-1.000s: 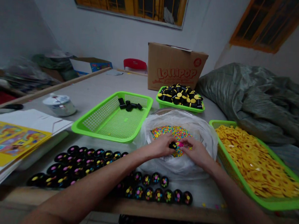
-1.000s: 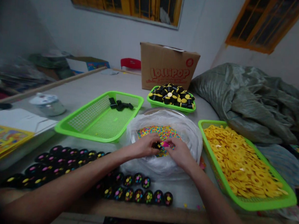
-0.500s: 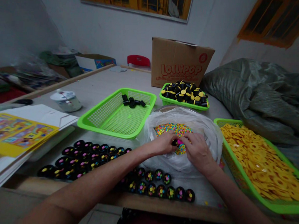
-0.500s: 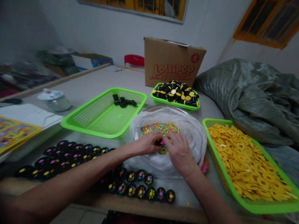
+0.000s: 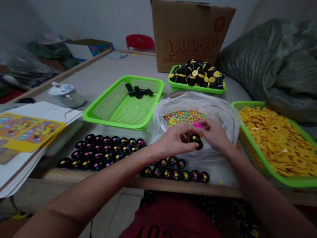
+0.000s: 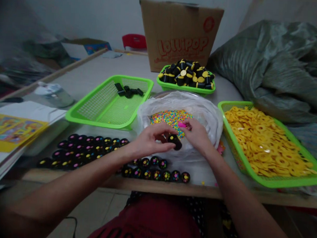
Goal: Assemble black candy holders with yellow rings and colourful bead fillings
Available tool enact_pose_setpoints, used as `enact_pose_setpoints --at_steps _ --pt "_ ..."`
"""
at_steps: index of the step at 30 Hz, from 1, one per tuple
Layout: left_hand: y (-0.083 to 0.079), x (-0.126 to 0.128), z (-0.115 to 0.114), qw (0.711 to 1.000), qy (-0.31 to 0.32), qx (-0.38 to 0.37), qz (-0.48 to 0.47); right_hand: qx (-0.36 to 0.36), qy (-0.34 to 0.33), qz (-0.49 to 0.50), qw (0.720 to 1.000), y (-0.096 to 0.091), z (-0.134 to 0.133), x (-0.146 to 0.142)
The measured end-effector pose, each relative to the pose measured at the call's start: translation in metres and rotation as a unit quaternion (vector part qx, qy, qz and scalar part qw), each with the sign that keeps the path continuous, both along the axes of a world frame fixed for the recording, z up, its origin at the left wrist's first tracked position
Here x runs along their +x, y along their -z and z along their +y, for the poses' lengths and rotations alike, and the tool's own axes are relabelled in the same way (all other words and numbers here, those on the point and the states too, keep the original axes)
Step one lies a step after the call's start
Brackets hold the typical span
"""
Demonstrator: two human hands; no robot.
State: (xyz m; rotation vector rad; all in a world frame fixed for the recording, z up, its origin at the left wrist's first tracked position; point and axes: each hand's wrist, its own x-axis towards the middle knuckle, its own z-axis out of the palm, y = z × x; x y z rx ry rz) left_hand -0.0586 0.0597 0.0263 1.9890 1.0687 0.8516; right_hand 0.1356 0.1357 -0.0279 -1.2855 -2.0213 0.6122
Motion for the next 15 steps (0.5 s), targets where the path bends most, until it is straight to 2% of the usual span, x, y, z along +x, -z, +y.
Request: enact_pose_setpoints --at_steps 2,5,10,13,15 --pt "-0.002 0.003 -0.021 0.997 0.063 -0.007 0.032 -0.001 -0.004 -0.006 1.0 -0.001 -0.001 -0.001" --pt "0.008 0.007 -0.04 0.983 0.116 0.051 0.132 -0.007 -0.005 -0.008 1.0 -0.003 -0.004 -0.002" --pt "0.03 0.015 -0.049 0.941 0.105 0.148 0.285 0.008 -0.005 -0.022 1.0 -0.003 -0.006 -0.003" --pt "0.035 0.018 -0.049 0.924 0.111 0.163 0.327 0.009 -0.012 -0.03 0.999 -0.004 -0.006 -0.003" --pt "0.036 0.017 -0.047 0.922 0.117 0.158 0.333 0.007 -0.013 -0.033 0.999 -0.005 -0.006 -0.004"
